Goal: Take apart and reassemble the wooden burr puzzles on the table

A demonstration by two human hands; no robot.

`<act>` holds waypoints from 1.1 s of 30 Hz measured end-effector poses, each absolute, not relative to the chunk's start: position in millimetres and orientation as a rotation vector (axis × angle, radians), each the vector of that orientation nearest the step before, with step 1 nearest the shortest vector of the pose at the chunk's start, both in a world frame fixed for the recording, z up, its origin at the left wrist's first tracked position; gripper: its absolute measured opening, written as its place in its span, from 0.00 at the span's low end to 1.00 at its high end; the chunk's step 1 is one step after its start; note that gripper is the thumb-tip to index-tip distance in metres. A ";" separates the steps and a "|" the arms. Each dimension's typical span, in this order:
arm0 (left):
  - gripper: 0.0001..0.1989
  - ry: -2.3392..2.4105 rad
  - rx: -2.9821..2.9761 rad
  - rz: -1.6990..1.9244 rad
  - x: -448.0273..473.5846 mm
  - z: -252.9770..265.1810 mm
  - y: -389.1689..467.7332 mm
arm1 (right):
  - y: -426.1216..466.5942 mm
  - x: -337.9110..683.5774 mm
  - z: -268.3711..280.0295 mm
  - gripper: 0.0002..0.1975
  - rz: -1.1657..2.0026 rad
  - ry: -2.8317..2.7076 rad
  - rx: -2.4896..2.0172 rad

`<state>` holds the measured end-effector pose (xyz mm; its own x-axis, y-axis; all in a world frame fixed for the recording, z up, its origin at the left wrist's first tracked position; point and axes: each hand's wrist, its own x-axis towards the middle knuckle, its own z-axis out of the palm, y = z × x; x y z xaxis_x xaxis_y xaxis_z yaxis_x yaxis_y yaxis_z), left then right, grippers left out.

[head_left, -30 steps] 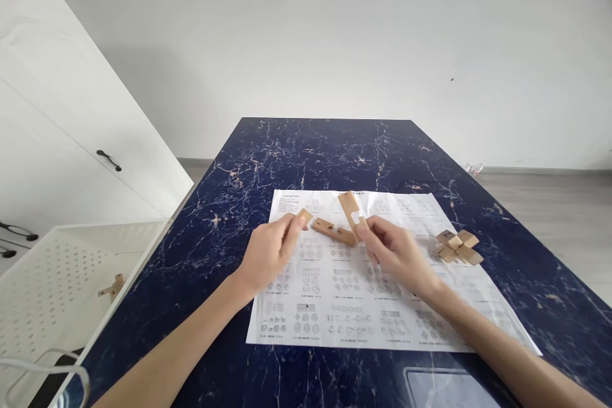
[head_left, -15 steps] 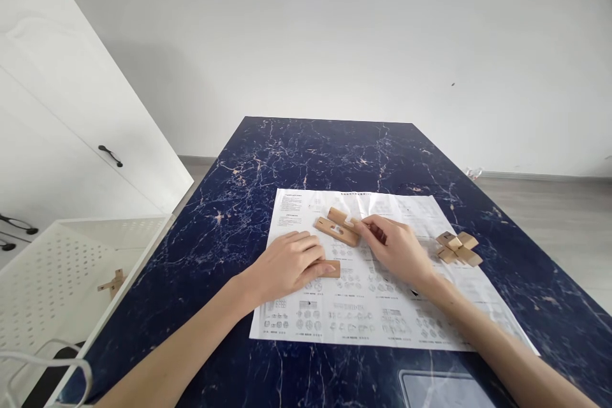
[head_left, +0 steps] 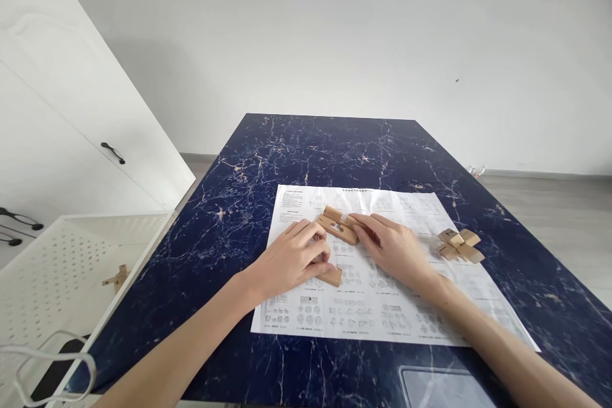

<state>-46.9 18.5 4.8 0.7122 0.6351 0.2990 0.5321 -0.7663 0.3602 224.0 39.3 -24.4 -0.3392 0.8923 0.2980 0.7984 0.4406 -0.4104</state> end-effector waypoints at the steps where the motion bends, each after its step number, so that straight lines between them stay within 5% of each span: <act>1: 0.10 0.917 2.682 0.590 -46.7 5.1 18.2 | 39.4 223.6 -24.8 0.19 0.250 -2.216 -1.419; 26: 0.16 0.955 2.688 0.560 -42.4 5.1 15.6 | 30.0 214.6 -16.4 0.20 0.349 -2.368 -1.159; 33: 0.30 0.810 2.731 0.383 -33.2 2.1 11.4 | 30.3 213.9 -19.6 0.18 0.473 -2.213 -1.264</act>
